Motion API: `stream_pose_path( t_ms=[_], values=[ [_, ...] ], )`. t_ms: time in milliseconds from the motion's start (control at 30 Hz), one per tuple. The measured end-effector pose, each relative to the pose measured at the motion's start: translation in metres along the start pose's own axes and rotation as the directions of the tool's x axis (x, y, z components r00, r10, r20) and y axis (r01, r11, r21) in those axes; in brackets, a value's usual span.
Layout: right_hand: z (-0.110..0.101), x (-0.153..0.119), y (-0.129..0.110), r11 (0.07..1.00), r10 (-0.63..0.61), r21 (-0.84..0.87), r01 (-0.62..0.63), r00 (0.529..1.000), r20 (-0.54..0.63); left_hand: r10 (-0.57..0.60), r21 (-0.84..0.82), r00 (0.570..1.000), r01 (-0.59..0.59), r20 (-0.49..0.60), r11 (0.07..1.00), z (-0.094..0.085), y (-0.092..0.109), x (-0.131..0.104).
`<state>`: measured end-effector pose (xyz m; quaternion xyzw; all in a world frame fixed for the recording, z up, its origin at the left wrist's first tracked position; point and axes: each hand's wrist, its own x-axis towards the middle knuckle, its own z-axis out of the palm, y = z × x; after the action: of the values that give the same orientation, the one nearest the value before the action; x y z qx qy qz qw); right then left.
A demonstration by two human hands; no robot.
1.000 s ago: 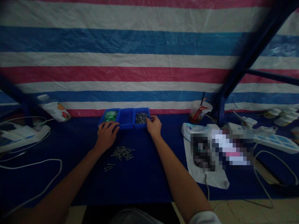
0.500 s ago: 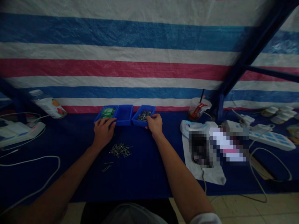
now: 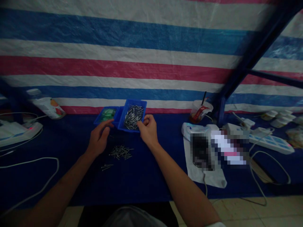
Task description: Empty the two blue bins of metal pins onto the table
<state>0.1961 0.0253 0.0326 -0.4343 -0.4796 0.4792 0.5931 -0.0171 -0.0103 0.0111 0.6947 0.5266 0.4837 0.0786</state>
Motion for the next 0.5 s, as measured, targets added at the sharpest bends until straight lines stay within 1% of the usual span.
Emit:
stream_pose_path(
  t_ms=[33, 100, 167, 233, 333, 400, 500],
  values=[
    [0.004, -0.004, 0.002, 1.0, -0.004, -0.004, 0.004, 0.999, 0.037, -0.018, -0.071, 0.999, 0.02, 0.027, 0.997, 0.001, -0.001, -0.001],
    [0.011, -0.012, 0.006, 1.0, -0.004, -0.015, 0.006, 0.994, 0.109, -0.07, -0.146, 0.997, 0.075, 0.042, 0.986, 0.003, -0.002, -0.004],
    [0.017, -0.019, 0.009, 1.0, 0.01, -0.02, -0.006, 0.985, 0.174, -0.128, -0.167, 0.992, 0.13, 0.024, 0.977, 0.005, -0.003, -0.006],
    [0.021, -0.024, 0.01, 1.0, 0.014, -0.016, -0.01, 0.977, 0.214, -0.171, -0.182, 0.985, 0.169, 0.002, 0.969, 0.007, -0.003, -0.007],
    [0.024, -0.028, 0.008, 1.0, 0.023, 0.002, -0.024, 0.976, 0.215, -0.187, -0.213, 0.982, 0.178, -0.027, 0.961, 0.009, -0.003, -0.007],
    [0.024, -0.028, 0.004, 0.997, 0.07, 0.022, -0.076, 0.976, 0.208, -0.185, -0.206, 0.981, 0.17, -0.053, 0.964, 0.01, -0.003, -0.007],
    [0.021, -0.026, 0.001, 0.982, 0.155, 0.062, -0.176, 0.954, 0.257, -0.171, -0.157, 0.982, 0.156, -0.081, 0.975, 0.011, -0.002, -0.007]
  ],
)
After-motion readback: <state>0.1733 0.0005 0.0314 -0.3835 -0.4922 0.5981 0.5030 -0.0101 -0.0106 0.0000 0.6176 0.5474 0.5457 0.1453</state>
